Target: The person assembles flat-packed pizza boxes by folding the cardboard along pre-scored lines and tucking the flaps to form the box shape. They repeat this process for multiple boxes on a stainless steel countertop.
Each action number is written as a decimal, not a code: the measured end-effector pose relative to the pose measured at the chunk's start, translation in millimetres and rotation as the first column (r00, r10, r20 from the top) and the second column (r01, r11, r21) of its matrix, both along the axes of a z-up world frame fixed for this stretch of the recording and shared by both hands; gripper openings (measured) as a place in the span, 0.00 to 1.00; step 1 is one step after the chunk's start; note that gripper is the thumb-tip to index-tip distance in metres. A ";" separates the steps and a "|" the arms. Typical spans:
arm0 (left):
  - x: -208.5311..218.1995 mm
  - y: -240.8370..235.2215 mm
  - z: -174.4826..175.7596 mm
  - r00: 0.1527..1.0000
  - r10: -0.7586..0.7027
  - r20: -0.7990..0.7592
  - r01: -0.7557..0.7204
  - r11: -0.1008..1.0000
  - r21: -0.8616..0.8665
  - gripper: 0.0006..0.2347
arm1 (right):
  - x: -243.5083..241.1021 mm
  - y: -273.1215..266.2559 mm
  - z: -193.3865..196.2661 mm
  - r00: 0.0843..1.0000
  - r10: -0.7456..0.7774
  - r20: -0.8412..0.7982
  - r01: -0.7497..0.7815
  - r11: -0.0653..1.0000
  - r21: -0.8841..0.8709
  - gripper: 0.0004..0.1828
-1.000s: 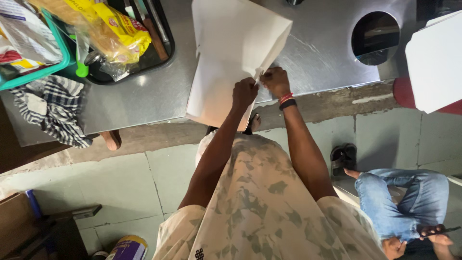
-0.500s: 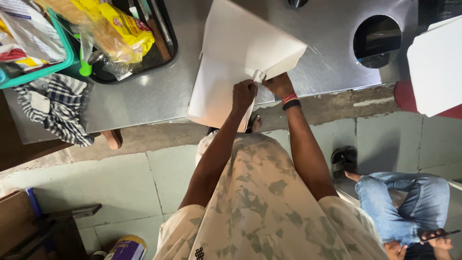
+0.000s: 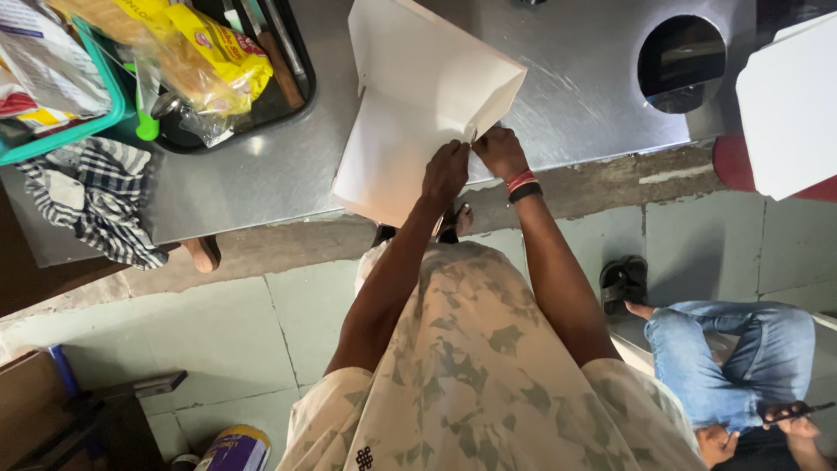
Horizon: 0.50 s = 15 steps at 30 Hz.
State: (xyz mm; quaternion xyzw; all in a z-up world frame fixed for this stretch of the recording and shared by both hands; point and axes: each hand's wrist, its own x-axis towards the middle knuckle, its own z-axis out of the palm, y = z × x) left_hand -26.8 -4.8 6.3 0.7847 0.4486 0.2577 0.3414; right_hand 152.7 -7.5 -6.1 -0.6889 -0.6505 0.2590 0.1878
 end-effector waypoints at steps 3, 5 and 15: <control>0.0 -0.3 -1.9 1.000 -0.006 -0.012 0.006 0.999 -0.052 0.05 | -7.2 -10.5 3.2 0.994 -0.093 0.060 0.087 0.991 0.102 0.07; 0.3 3.6 -2.2 0.997 0.017 0.078 -0.011 0.997 -0.077 0.07 | -5.4 -17.3 12.2 0.921 -0.212 -0.327 0.192 0.977 -0.093 0.07; -133.0 71.3 38.1 0.762 0.624 -0.171 -0.533 0.756 0.380 0.18 | -25.1 -39.2 54.5 0.767 -0.533 -0.357 0.475 0.846 -0.242 0.17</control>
